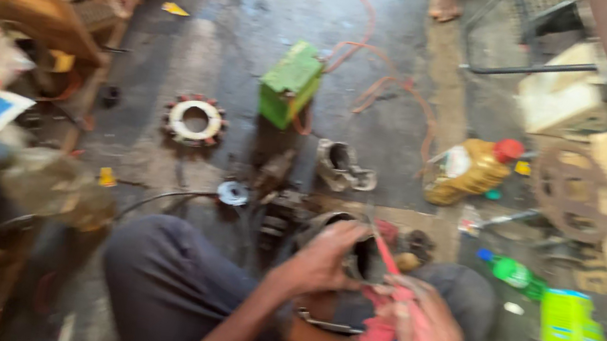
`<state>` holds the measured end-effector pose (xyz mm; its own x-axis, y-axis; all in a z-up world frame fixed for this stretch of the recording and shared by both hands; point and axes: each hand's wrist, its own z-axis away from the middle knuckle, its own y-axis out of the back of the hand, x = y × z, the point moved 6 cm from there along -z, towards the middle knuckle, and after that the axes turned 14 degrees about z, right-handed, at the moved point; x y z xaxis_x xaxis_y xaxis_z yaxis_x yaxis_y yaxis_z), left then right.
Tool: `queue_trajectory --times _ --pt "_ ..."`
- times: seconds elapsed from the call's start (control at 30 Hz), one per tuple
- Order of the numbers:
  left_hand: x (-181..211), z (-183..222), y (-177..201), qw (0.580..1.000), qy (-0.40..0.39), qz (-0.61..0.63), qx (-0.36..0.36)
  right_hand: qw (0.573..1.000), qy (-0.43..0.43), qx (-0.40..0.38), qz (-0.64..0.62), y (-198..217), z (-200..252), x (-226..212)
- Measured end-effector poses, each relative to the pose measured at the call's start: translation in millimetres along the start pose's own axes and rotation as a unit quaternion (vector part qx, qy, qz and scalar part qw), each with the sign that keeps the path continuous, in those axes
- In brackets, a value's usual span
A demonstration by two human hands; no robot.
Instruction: The person sits on the floor and uses a red-handled screwdriver to scrape the inside of a cylindrical engine part. The person then places the part down and picks up a crankshaft, holding it with both hands.
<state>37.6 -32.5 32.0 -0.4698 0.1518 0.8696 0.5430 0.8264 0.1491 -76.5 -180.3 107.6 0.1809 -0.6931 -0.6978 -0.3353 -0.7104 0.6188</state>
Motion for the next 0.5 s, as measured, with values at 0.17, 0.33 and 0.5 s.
queue_trajectory --times 0.17,0.33,0.5 --pt "-8.9 8.3 14.2 0.995 0.057 0.063 0.057 0.99 -0.033 0.049 -0.125 31.5 19.2 11.9" --pt "10.4 8.2 8.6 0.999 0.024 0.017 0.016 0.987 -0.152 0.009 -0.057 22.3 14.6 40.7" --pt "16.3 10.1 13.1 1.0 0.012 0.009 0.02 0.987 -0.153 0.024 -0.039 -6.7 27.9 59.1"
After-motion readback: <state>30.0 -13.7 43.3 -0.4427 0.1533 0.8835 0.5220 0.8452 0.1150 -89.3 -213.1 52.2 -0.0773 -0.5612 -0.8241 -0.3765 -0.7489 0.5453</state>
